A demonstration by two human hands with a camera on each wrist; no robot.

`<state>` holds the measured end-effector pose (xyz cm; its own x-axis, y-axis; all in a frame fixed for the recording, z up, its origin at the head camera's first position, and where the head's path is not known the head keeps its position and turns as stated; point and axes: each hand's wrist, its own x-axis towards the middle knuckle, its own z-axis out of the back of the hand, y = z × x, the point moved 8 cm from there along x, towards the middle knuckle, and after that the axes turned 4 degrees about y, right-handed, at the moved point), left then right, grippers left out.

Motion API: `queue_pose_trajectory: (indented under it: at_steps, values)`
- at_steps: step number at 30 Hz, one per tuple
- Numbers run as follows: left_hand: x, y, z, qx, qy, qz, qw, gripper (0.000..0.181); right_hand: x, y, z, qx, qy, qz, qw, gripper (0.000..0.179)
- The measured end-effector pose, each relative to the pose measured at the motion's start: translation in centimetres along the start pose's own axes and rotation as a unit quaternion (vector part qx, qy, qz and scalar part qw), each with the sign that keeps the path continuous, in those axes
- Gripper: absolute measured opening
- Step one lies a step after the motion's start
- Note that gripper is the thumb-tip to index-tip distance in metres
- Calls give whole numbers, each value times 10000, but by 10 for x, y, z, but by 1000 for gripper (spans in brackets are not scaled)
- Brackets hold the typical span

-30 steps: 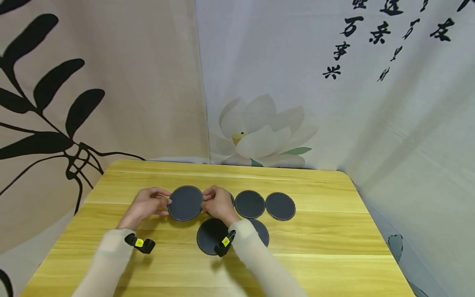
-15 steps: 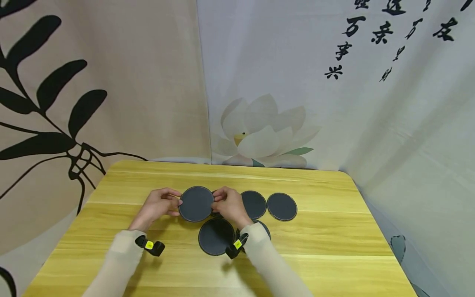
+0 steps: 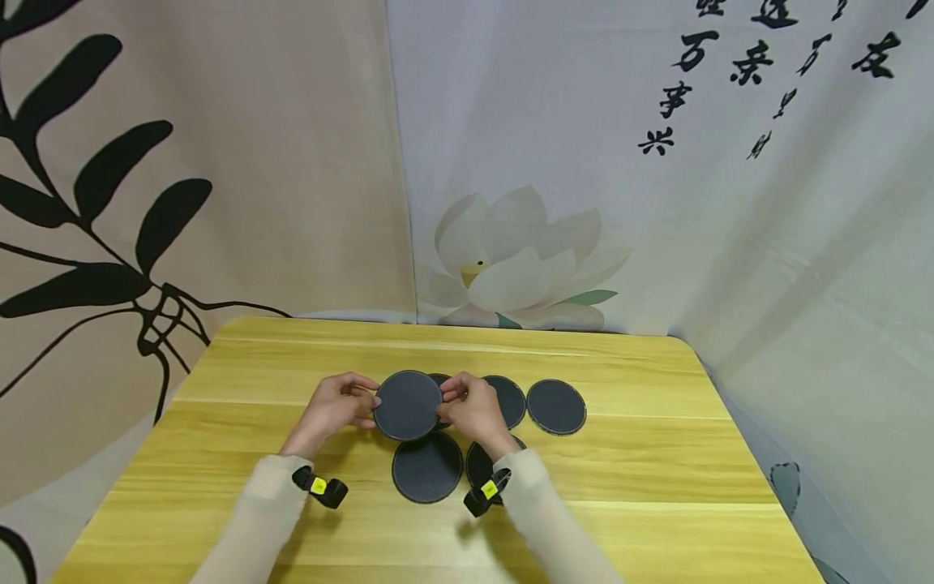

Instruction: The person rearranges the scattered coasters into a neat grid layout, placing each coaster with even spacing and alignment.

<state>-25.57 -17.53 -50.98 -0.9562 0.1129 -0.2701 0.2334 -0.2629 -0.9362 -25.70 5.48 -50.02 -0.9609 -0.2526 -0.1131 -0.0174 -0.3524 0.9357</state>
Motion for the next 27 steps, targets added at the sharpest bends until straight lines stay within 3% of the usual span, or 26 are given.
queue_pose_trajectory:
  at_steps: [12,21,27]
  values:
    - [1,-6,-27,-109,-37,-3,9999,29,-11,-13,25,-161,-197,-120,9996,24]
    - [3,-3,-50,-152,-168,122,9997,23,-21,-27,38,160,-186,-234,9994,25]
    - [2,-3,-66,-233,-140,97,9996,22,-29,-36,50,215,-408,-321,9984,25]
